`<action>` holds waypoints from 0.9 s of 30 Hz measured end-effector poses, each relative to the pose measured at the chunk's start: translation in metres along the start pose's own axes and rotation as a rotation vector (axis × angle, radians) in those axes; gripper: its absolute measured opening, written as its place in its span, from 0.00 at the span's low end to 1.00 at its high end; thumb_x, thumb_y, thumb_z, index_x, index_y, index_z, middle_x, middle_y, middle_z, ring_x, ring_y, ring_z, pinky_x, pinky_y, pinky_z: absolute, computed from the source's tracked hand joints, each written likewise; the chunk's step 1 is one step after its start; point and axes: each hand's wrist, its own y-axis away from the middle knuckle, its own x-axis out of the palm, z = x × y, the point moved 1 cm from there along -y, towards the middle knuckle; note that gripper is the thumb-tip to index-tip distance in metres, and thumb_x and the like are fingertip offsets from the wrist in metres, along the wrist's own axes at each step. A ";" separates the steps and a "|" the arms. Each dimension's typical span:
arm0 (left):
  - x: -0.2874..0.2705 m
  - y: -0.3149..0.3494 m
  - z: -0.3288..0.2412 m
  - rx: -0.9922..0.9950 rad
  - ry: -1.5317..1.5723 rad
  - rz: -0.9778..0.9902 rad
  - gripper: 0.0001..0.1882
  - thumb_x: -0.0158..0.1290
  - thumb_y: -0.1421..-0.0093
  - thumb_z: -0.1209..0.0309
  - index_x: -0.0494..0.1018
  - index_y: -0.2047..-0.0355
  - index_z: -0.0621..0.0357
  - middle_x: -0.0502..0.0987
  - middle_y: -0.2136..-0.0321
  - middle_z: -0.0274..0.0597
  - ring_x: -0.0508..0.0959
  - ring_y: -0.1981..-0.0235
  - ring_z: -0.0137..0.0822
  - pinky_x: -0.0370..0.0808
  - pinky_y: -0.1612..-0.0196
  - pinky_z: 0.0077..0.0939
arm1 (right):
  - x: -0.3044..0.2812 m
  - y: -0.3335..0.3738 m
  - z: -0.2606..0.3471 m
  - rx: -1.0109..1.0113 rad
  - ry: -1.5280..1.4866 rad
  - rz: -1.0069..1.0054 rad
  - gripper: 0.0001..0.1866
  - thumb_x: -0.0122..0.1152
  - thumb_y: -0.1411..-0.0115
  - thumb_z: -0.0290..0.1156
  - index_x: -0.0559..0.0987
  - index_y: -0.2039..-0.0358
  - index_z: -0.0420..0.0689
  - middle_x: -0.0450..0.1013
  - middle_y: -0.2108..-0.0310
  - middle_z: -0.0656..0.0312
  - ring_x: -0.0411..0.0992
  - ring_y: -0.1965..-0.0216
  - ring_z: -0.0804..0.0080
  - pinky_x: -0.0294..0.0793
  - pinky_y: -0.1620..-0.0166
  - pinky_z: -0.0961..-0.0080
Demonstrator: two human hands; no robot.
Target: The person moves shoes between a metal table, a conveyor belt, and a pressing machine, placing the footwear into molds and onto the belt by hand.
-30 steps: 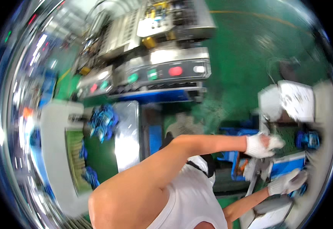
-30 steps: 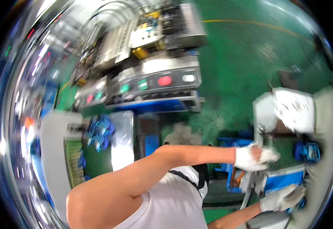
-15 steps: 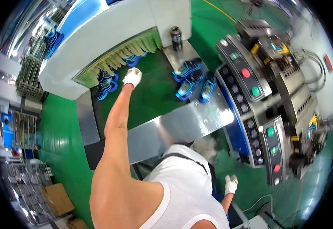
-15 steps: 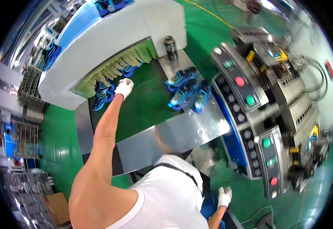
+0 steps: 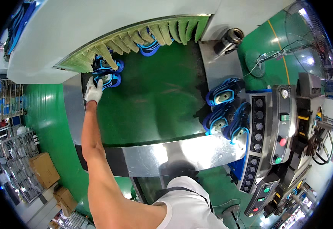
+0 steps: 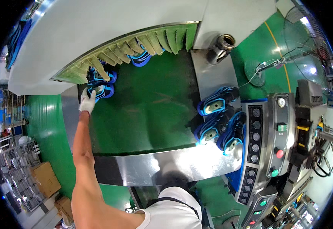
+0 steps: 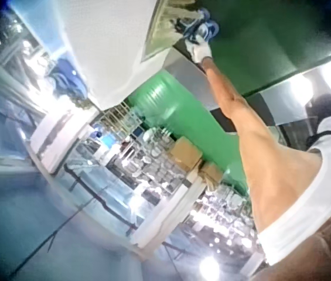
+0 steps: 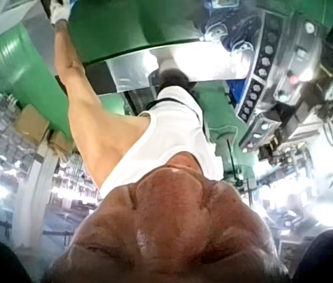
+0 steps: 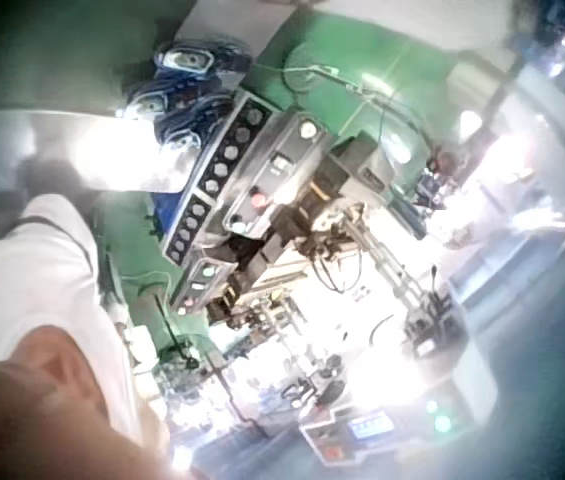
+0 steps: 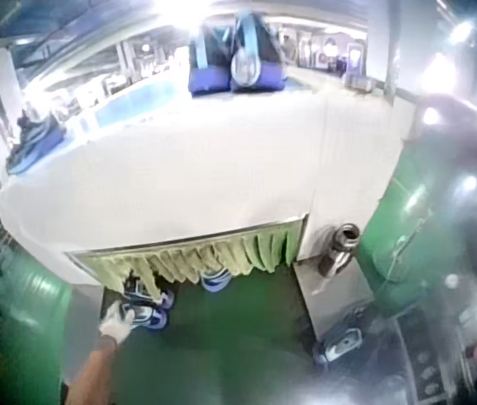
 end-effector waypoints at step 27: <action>-0.190 0.447 -0.467 1.550 0.898 0.585 0.08 0.56 0.35 0.74 0.78 0.56 0.58 0.78 0.67 0.48 0.79 0.68 0.49 0.76 0.65 0.37 | -0.199 0.119 0.293 -1.444 -0.331 -0.202 0.34 0.67 0.45 0.43 0.74 0.45 0.30 0.76 0.54 0.37 0.77 0.51 0.42 0.77 0.48 0.57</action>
